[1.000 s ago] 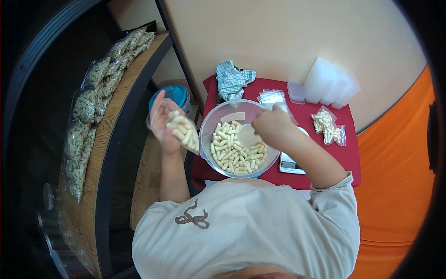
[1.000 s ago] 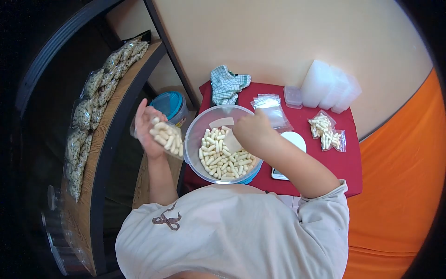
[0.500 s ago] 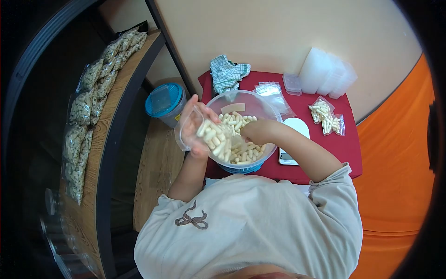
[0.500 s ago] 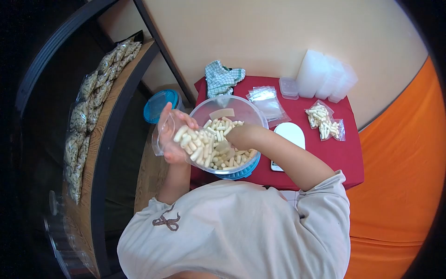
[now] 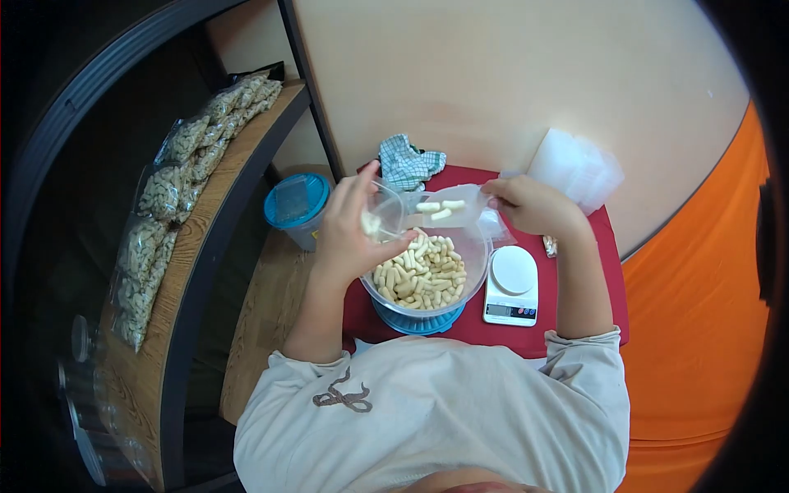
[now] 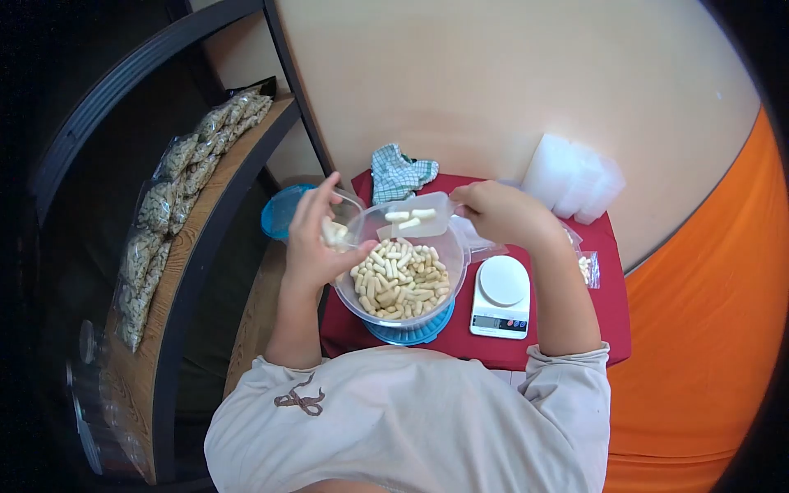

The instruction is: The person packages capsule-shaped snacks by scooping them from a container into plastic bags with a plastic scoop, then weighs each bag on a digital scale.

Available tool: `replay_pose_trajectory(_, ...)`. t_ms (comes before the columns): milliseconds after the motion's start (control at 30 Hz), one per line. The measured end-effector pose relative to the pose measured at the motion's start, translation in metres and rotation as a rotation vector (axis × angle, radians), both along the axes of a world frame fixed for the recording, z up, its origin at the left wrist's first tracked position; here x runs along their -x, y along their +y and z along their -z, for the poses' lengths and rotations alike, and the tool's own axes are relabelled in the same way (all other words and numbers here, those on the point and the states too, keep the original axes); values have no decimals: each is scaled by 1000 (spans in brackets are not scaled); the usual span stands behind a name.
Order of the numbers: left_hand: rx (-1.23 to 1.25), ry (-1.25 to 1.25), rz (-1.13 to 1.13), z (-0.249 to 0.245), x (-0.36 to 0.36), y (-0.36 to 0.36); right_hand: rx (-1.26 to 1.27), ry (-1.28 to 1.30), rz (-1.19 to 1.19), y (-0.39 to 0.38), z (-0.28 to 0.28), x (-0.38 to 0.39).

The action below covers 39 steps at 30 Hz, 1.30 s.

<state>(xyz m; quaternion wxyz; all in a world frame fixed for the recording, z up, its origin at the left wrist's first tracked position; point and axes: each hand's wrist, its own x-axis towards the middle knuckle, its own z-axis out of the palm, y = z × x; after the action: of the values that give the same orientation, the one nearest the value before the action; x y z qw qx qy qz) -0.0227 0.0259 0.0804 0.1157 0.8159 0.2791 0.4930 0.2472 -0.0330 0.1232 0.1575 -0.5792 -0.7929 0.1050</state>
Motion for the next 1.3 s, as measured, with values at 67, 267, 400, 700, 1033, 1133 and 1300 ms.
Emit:
replay_pose_trajectory(67, -3, 35, 10, -2, -8, 0, 3, 30, 61, -10, -25, 6)
replay_pose_trajectory(267, 55, 260, 12, -2, -28, 2, -186, -33, -82, -15, -52, 7)
replay_pose_trajectory(400, 57, 286, 25, -2, -35, 1, -166, -129, -31, -19, -60, 14)
replay_pose_trajectory(700, 168, 38, 142, 1, -39, 4, 100, 294, 61, -25, -29, -33)
replay_pose_trajectory(1033, 261, 196, 945, 17, -131, -100, -203, 319, 604, -187, 49, -138)
replay_pose_trajectory(1133, 332, 270, 788, 59, -179, -103, -210, 464, 737, -224, 63, -158)
replay_pose_trajectory(1300, 155, 345, 388, 105, -248, -90, -26, 515, 805, -267, 77, -189)
